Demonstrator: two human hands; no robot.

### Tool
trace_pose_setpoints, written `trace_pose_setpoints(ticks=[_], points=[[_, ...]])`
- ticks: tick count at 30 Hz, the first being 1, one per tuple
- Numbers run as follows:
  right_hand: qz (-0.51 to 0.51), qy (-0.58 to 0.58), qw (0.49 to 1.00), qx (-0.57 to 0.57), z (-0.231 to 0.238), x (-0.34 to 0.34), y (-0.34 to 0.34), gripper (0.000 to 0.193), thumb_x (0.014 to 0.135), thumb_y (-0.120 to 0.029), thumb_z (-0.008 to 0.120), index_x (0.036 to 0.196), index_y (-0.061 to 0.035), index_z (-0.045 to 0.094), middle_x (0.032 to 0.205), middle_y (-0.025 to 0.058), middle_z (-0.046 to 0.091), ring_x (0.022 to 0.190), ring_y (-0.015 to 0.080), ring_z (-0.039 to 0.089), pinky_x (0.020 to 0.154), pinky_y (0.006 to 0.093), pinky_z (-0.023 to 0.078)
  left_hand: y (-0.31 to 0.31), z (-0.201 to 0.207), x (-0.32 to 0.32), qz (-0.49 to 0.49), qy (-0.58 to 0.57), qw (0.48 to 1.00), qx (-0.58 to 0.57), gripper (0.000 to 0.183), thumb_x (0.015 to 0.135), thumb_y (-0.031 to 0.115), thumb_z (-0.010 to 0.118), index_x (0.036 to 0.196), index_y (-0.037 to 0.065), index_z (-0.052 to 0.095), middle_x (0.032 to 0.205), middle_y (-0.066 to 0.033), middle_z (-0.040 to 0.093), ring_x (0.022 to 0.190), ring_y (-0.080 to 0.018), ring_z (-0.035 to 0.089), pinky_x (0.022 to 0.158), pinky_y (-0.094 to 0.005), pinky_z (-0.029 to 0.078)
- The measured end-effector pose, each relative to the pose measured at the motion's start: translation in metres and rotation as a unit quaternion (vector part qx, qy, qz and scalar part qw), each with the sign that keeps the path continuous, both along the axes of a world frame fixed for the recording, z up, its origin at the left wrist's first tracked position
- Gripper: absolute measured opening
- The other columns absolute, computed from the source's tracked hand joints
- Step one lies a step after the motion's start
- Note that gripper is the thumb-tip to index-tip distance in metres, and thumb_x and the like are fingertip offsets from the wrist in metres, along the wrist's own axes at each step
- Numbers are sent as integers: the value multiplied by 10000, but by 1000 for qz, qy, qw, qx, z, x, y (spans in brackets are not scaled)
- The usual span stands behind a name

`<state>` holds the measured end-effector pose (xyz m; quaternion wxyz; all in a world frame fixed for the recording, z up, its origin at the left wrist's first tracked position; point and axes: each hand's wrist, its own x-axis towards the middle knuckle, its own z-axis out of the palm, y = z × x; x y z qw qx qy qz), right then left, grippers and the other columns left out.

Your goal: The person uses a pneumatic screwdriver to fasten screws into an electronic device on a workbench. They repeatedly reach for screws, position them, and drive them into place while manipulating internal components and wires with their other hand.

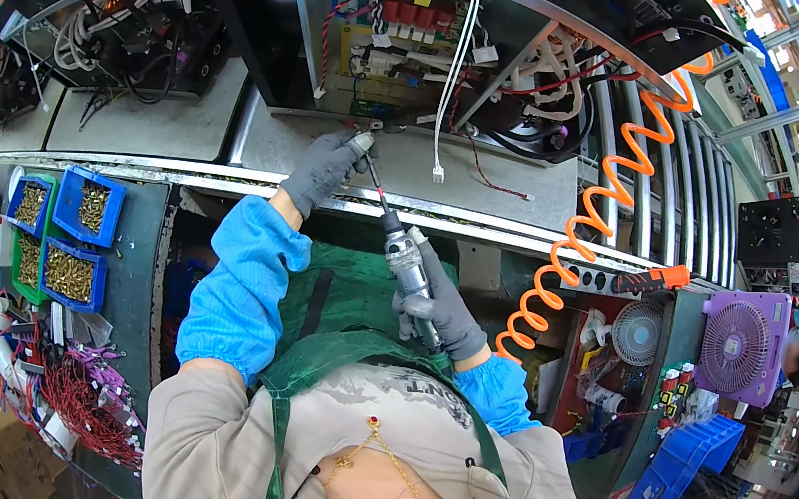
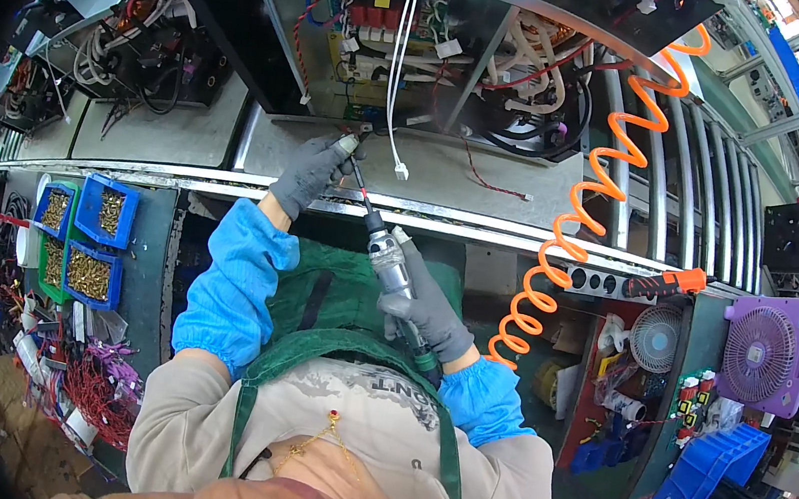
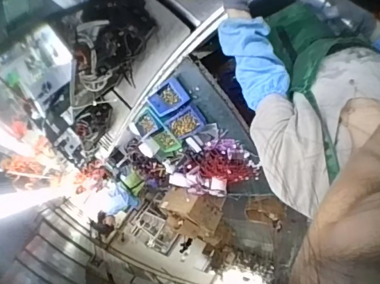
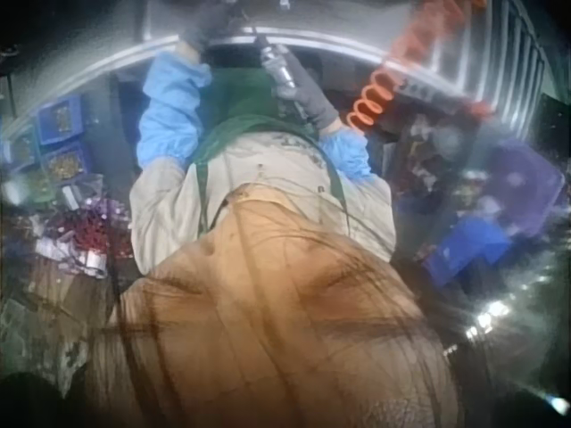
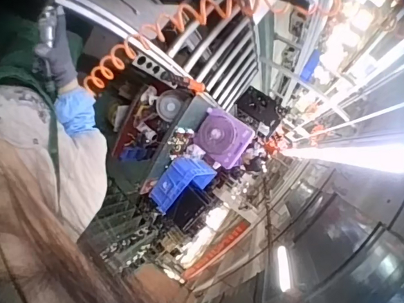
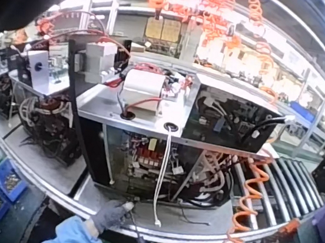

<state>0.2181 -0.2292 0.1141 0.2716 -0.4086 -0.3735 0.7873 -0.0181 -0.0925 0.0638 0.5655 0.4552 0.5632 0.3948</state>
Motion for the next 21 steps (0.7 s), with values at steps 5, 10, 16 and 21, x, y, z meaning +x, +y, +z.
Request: trace_pose_setpoints(ticks=[5, 10, 16, 21], points=[[-39, 84, 996, -11, -3, 11, 1, 1080, 633, -235, 691, 1511, -196, 63, 771, 118, 557, 494, 185, 574, 441, 310, 517, 15, -1, 15, 148, 173, 960, 161, 466, 834, 496, 600, 942, 47, 669, 837, -154, 679, 809, -287, 649, 695, -373, 481], [-71, 74, 995, 12, -2, 16, 4, 1102, 628, -262, 705, 1512, -206, 50, 749, 116, 543, 484, 183, 568, 433, 317, 519, 41, 14, 24, -68, 507, 856, 80, 376, 849, 442, 543, 974, 112, 670, 969, -163, 673, 918, -361, 635, 769, -448, 506], [-108, 96, 989, -9, -7, 29, -4, 1136, 632, -301, 773, 1511, -226, 57, 768, 118, 560, 482, 186, 573, 432, 318, 527, 50, 16, 16, -67, 510, 849, 116, 339, 835, 410, 545, 979, 127, 663, 965, -148, 670, 899, -338, 645, 763, -447, 512], [-114, 106, 988, -12, -15, 36, -10, 1151, 631, -348, 796, 1511, -231, 63, 763, 113, 565, 495, 181, 579, 434, 313, 526, 52, 12, 12, -71, 487, 866, 89, 277, 812, 356, 570, 915, 120, 674, 932, -145, 670, 889, -333, 648, 761, -435, 514]])
